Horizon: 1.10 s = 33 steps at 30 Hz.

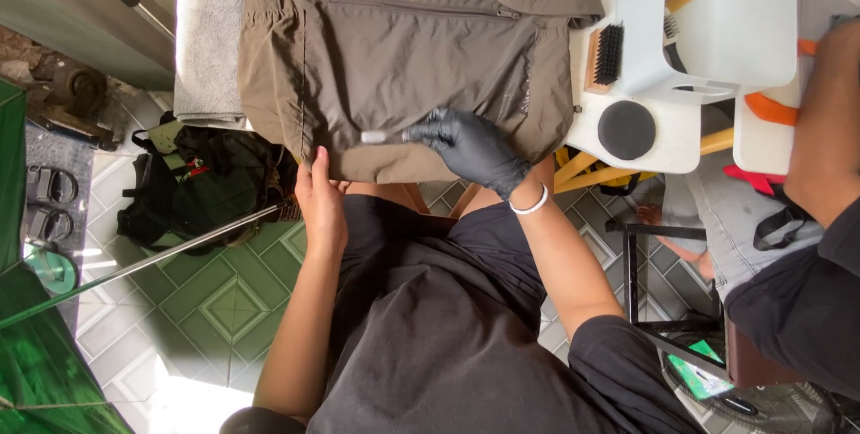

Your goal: Cleaning and restoring a fabric bag using cleaning paste, a spatula for application, and a brush for scrubbing.

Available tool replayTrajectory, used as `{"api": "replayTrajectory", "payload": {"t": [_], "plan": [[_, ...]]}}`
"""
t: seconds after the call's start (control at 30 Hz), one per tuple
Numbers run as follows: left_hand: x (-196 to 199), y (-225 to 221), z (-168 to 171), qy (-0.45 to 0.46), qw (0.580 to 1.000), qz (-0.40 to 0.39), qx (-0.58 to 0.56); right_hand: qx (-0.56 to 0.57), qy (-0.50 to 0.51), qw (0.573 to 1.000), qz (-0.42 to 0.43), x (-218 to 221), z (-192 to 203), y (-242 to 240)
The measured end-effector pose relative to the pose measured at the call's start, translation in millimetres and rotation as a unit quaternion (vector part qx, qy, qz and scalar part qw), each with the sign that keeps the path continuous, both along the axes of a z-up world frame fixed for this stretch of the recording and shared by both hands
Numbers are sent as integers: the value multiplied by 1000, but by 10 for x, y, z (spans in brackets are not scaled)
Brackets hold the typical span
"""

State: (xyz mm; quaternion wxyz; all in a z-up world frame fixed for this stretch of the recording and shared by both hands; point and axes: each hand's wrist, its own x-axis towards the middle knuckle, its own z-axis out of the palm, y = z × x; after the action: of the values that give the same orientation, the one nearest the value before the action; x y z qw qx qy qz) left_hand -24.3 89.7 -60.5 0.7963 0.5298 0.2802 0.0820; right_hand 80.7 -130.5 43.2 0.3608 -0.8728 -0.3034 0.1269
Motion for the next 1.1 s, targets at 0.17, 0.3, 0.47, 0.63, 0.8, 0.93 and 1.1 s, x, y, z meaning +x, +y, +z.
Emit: {"api": "replayTrajectory", "payload": {"t": [0.17,0.3,0.47,0.63,0.8,0.93,1.1], "plan": [[-8,21,-347,-11,998,7,-53,-18,-43,999,12,46,99,193],[-79,13,-432,-26,996,7,-89,-8,-39,999,25,104,-58,182],[3,-158,-400,-23,986,1,-167,-32,3,999,4,52,138,126],[73,-223,17,-32,981,-3,-190,-30,9,1000,-2,97,76,6],[71,-327,-532,-2,978,-27,-206,-102,-49,993,-34,94,112,-206],[107,-814,3,60,964,-54,-253,-88,-1,994,-66,34,103,-541],[151,-1318,-816,52,935,-178,-303,-105,58,982,-143,-181,33,-893]]}}
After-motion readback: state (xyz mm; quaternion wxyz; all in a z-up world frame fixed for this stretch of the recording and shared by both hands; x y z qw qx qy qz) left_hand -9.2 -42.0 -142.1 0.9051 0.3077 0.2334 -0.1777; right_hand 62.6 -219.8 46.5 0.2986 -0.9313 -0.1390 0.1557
